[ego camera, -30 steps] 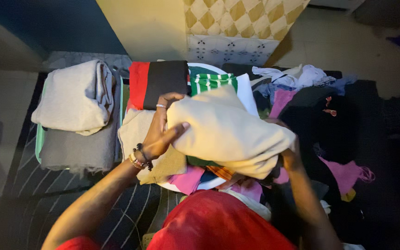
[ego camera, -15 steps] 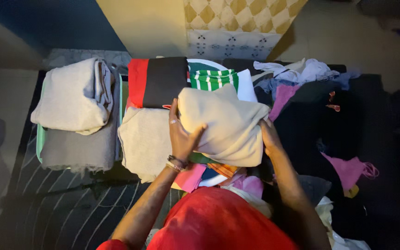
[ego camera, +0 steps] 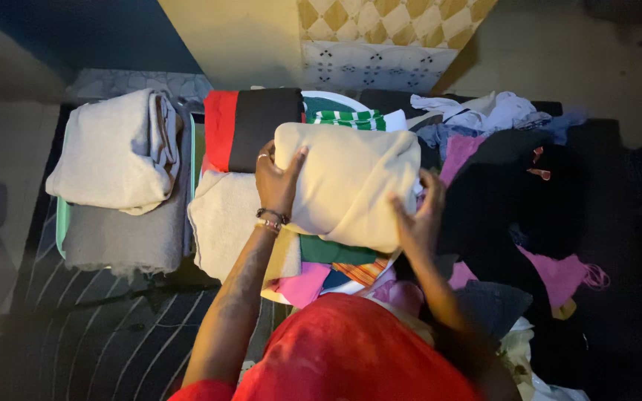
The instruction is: The person folds a cream-colored hoodie and then a patterned pair of shorts on a table. The person smooths and aligns each garment before folding it into a compact rectangle and placing it on a growing stack of folded clothes.
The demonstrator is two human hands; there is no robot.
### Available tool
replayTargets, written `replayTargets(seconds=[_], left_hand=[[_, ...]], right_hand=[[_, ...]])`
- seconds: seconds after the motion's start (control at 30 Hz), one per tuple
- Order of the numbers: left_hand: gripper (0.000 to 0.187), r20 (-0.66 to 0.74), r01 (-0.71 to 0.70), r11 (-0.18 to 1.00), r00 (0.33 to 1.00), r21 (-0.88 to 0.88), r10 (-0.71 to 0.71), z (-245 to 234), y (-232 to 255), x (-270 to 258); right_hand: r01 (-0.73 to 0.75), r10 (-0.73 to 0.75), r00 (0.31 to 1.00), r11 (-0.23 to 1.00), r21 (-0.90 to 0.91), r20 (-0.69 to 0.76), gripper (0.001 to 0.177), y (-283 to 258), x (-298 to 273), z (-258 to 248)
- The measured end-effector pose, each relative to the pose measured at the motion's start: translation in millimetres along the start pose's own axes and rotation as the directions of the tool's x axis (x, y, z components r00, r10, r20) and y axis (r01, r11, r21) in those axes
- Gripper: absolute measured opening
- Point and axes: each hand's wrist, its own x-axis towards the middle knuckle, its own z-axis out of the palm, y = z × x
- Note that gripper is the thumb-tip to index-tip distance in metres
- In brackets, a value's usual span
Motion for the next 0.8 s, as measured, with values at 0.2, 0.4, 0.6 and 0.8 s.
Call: replayTargets(seconds=[0.2, 0.4, 0.6, 0.8], left_hand=[[0.079, 0.051, 0.259, 0.96, 0.963, 0.101, -0.265, 12, -32, 50], [0.078, -0.102, 0.055, 0.949, 0.995, 0.311, -0.024, 27, -21, 51], [0.046, 0.248, -0.488, 0.836, 0.868, 0.253, 0.431, 18, 24, 31], [0.072, 0.574, -0.756, 0.501, 0.649, 0.42, 0.499, 22, 39, 3]], right_hand=[[-0.068, 0.07, 0.996, 0.997, 0.026, -0.061, 0.042, -13, -12, 38], [-0.089, 0.098, 0.983, 0.994, 0.063, -0.157, 0.034, 48, 3, 74], [-0.073, 0.074, 0.991, 0.997, 0.013, -0.115, 0.041, 71, -4, 75], [-0.004, 0.002, 0.995, 1.0, -0.015, -0.099, 0.028, 54, -9, 51]])
